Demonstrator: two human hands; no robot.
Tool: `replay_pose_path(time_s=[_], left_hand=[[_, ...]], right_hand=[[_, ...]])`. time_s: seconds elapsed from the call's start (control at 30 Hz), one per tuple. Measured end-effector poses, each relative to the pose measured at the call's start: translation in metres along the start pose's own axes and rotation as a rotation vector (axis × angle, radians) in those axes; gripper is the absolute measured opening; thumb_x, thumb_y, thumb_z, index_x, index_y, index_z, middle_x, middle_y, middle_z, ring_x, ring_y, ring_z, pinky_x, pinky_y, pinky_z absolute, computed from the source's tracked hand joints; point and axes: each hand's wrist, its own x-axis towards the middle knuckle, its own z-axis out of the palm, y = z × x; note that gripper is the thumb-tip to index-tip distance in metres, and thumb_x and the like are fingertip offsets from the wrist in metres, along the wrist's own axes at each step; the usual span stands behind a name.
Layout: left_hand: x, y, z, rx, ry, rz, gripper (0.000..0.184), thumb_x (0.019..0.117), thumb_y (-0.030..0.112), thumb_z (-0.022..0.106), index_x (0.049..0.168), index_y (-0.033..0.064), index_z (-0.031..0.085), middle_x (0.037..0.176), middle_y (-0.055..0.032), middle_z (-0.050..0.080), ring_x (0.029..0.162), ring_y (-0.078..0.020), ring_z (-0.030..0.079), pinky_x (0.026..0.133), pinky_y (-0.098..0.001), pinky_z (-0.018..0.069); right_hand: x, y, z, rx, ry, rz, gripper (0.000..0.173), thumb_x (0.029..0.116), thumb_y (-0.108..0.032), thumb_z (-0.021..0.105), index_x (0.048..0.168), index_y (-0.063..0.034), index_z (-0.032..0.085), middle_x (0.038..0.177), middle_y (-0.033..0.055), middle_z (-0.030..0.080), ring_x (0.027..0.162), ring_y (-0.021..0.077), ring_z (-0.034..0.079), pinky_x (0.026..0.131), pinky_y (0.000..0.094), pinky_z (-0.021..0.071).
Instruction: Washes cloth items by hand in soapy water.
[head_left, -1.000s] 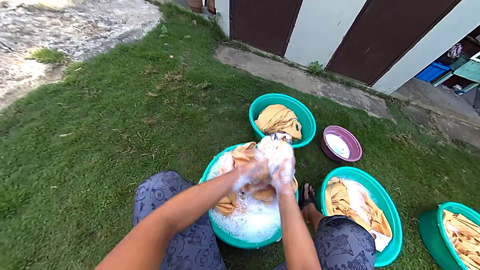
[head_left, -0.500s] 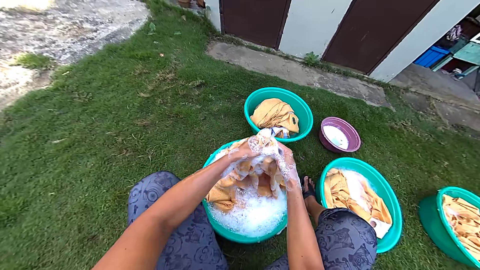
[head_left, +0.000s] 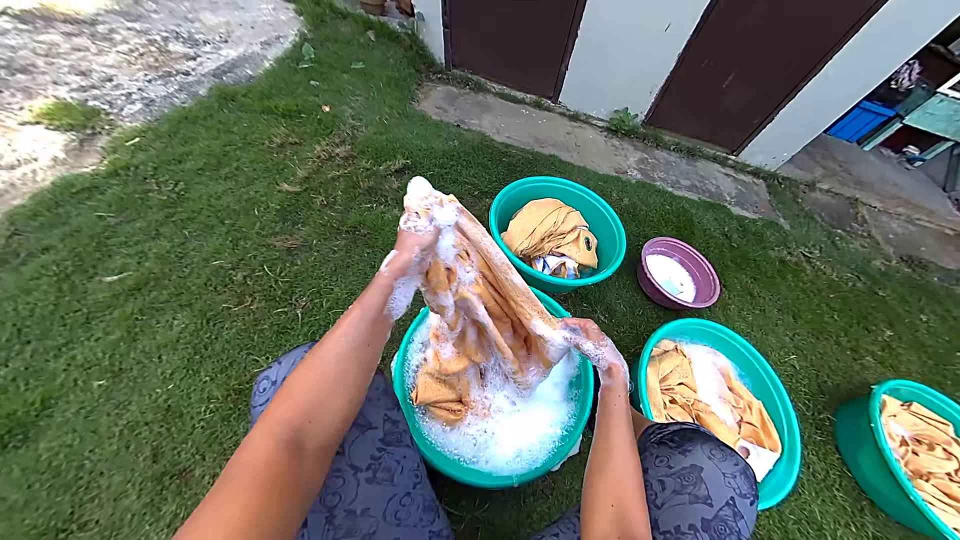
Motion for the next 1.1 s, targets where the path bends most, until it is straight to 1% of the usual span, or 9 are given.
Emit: replay_pose_path(time_s=[0.23,0.37,0.43,0.5,0.57,0.63,0.77,0.93,1.1], left_hand=[[-0.006,-0.003,-0.018,-0.265,-0.083,-0.073,0.036,0.1041,0.01,0.052,0.139,0.0033,0.046,0.111,-0.0027,0.059,0.092,0.0004,0.058,0.082,-0.0204,0.0521],[-0.029,-0.009,-0.014,-0.698,-0.328,0.125,0.038,0.1119,0.034,0.032,0.143,0.0175,0.047,0.125,0.0002,0.065,0.113,-0.0082,0.063,0.095,-0.0307,0.0564],[-0.059,0.001,0.002,-0.647,-0.339,0.053,0.038,0.1116,0.034,0.034,0.141,0.0182,0.05,0.123,-0.0015,0.065,0.111,-0.0116,0.063,0.094,-0.0345,0.0567],[-0.103,0.014,0.022,-0.383,-0.451,-0.12,0.03,0.11,0.027,0.038,0.129,0.0116,0.056,0.106,-0.0019,0.066,0.094,-0.0083,0.063,0.083,-0.029,0.0556],[-0.119,0.006,0.044,-0.29,-0.715,-0.168,0.033,0.1071,0.019,0.048,0.136,0.0036,0.055,0.111,-0.0042,0.066,0.097,-0.0067,0.063,0.087,-0.0262,0.0547],[-0.121,0.012,0.069,-0.261,-0.715,-0.189,0.026,0.1017,0.009,0.057,0.126,0.0031,0.055,0.098,-0.0001,0.062,0.085,-0.001,0.059,0.076,-0.0193,0.052],[-0.099,0.008,0.074,0.141,-0.619,0.04,0.054,0.0945,0.005,0.068,0.142,-0.0094,0.046,0.133,-0.0217,0.059,0.122,-0.0174,0.057,0.108,-0.0313,0.0426],[-0.07,0.01,0.061,0.164,-0.484,0.142,0.055,0.0947,0.007,0.066,0.143,-0.0089,0.044,0.136,-0.024,0.057,0.125,-0.0228,0.055,0.109,-0.0348,0.0429],[-0.059,0.009,0.042,0.135,-0.402,0.097,0.06,0.0942,0.004,0.065,0.147,-0.0081,0.039,0.14,-0.025,0.053,0.129,-0.0231,0.052,0.111,-0.0335,0.0401]], right_hand=[[-0.024,-0.06,-0.022,0.62,0.356,-0.357,0.029,0.0974,-0.036,0.061,0.117,-0.0156,0.067,0.102,-0.0014,0.07,0.092,0.0072,0.065,0.08,0.029,0.0569],[-0.043,-0.108,-0.018,0.739,0.42,-0.515,0.042,0.0963,-0.044,0.063,0.13,-0.0196,0.059,0.114,-0.0003,0.068,0.103,0.0093,0.066,0.084,0.0301,0.0587],[-0.043,-0.131,0.009,0.729,0.491,-0.45,0.041,0.1037,-0.036,0.051,0.14,-0.019,0.052,0.128,0.0042,0.064,0.115,0.0157,0.062,0.092,0.0394,0.0567],[-0.035,-0.144,0.04,0.683,0.462,-0.229,0.038,0.1076,-0.027,0.046,0.145,-0.0192,0.052,0.13,0.0036,0.065,0.113,0.0152,0.063,0.088,0.0386,0.0576],[-0.015,-0.136,0.06,0.701,0.36,-0.133,0.04,0.1082,-0.025,0.044,0.147,-0.0165,0.05,0.132,0.0067,0.065,0.114,0.0166,0.064,0.093,0.039,0.0567],[-0.006,-0.122,0.062,0.52,0.39,-0.114,0.041,0.1073,-0.02,0.047,0.147,-0.0116,0.051,0.131,0.0093,0.065,0.114,0.0155,0.064,0.096,0.0364,0.0555],[-0.007,-0.118,0.04,0.372,0.322,-0.194,0.033,0.1062,-0.016,0.049,0.137,-0.0098,0.06,0.125,0.0073,0.067,0.109,0.012,0.064,0.094,0.0344,0.055],[-0.007,-0.093,0.003,0.223,0.077,-0.324,0.044,0.0948,-0.015,0.059,0.139,-0.0111,0.06,0.135,0.0051,0.065,0.118,0.0137,0.063,0.099,0.0362,0.0548],[-0.024,-0.071,-0.017,0.239,0.175,-0.198,0.037,0.0898,-0.013,0.067,0.127,-0.0081,0.067,0.117,0.0079,0.071,0.104,0.0144,0.067,0.089,0.0358,0.0578]])
